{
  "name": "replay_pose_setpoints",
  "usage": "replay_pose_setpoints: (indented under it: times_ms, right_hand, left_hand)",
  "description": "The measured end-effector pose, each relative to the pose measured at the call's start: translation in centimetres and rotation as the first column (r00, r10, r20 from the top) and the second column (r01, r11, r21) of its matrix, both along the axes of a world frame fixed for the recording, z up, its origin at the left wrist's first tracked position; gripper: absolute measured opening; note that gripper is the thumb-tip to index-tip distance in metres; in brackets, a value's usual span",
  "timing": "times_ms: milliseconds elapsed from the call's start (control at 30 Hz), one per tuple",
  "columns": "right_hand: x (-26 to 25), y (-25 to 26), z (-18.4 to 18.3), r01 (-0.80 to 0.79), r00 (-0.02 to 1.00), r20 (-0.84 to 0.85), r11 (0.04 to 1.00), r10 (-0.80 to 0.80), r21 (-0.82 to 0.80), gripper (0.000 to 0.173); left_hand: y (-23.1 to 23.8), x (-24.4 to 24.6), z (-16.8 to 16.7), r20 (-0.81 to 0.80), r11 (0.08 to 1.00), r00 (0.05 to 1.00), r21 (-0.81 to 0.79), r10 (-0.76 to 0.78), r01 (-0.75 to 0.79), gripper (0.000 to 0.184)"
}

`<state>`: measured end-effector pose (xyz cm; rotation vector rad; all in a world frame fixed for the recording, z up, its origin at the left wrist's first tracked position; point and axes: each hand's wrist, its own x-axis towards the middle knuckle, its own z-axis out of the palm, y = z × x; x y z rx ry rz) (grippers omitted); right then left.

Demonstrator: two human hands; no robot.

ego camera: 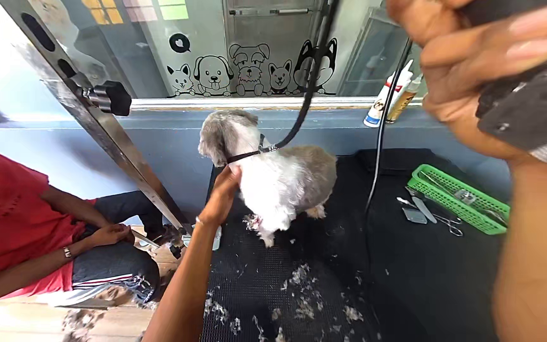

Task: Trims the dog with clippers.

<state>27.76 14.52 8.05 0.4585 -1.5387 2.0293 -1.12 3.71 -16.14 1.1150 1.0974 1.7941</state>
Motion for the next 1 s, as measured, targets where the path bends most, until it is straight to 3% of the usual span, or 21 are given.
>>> replay_pose_setpoints:
  times_ms: [67,100,167,267,333,400,500,567,633,667,767,833,900,967,1000]
  right_hand:
    - [1.0,-0.5,-1.2,-0.093,0.995,-0.011,0.931,0.095,-0.352,0.035]
    - [1.5,-1.5,-1.7,-0.026,0.999,0.006,0.889,0.033,-0.457,0.044]
    - [3.1,-3.4,-3.1,0.223,0.974,0.133,0.857,-0.181,-0.465,0.059]
    - [5.8,-4.8,-5.9,0.504,0.86,0.289,0.789,-0.42,-0.352,0.058]
    - [7.5,-5.9,-7.7,0.594,0.8,0.358,0.721,-0.482,-0.357,0.059]
    - [8.7,-7.2,-9.1,0.638,0.765,0.397,0.677,-0.507,-0.366,0.058]
    - [9.2,-10.0,-10.9,0.687,0.726,0.438,0.594,-0.53,-0.418,0.058]
    - [10.0,-11.6,-12.3,0.679,0.734,0.441,0.572,-0.516,-0.461,0.06]
    - [10.3,-13.1,-13.4,0.641,0.767,0.414,0.565,-0.49,-0.519,0.062]
    - [10.2,-13.9,-13.8,0.636,0.77,0.405,0.55,-0.492,-0.541,0.06]
    - [10.0,-16.1,-15.1,0.531,0.829,0.289,0.515,-0.478,-0.673,0.061]
    - [10.0,-17.5,-16.1,0.525,0.823,0.231,0.54,-0.519,-0.658,0.06]
    - [9.8,-18.8,-16.8,0.633,0.747,0.247,0.546,-0.618,-0.549,0.056]
    - [9.7,-20.0,-17.9,0.668,0.713,0.24,0.534,-0.659,-0.518,0.047]
    - [9.8,-20.5,-18.7,0.653,0.719,0.227,0.526,-0.657,-0.545,0.041]
  left_hand:
    - [1.5,-0.3,0.9,0.25,0.992,0.962,0.09,-0.111,0.091,0.058]
    - [2.0,-0.3,1.3,0.316,0.99,0.942,0.119,-0.115,0.08,0.046]
    - [2.4,0.0,1.4,0.364,0.993,0.927,0.109,-0.088,0.051,0.032]
    - [1.5,0.2,1.0,0.337,0.974,0.928,0.209,-0.157,0.088,0.036]
    - [0.3,0.2,0.9,0.268,0.948,0.943,0.296,-0.197,0.114,0.051]
    - [-1.3,0.3,1.1,0.196,0.933,0.963,0.344,-0.186,0.111,0.054]
    - [-4.2,0.9,1.6,0.03,0.952,0.992,0.286,-0.122,0.108,0.046]
    - [-6.6,0.9,1.2,-0.149,0.968,0.987,0.229,-0.067,0.1,0.052]
    - [-9.7,1.3,2.0,-0.362,0.971,0.932,0.218,-0.015,0.101,0.053]
    - [-11.3,2.2,3.8,-0.457,0.967,0.889,0.227,0.001,0.116,0.045]
    - [-13.2,3.8,7.4,-0.717,0.934,0.68,0.33,0.153,0.138,0.031]
    - [-12.8,4.7,8.2,-0.734,0.897,0.615,0.432,0.288,0.096,0.034]
    - [-12.1,5.9,9.2,-0.687,0.858,0.615,0.512,0.388,0.03,0.037]
    - [-10.5,6.7,10.2,-0.66,0.848,0.645,0.529,0.384,0.036,0.04]
    - [-9.6,6.9,10.5,-0.676,0.857,0.664,0.505,0.32,0.102,0.053]
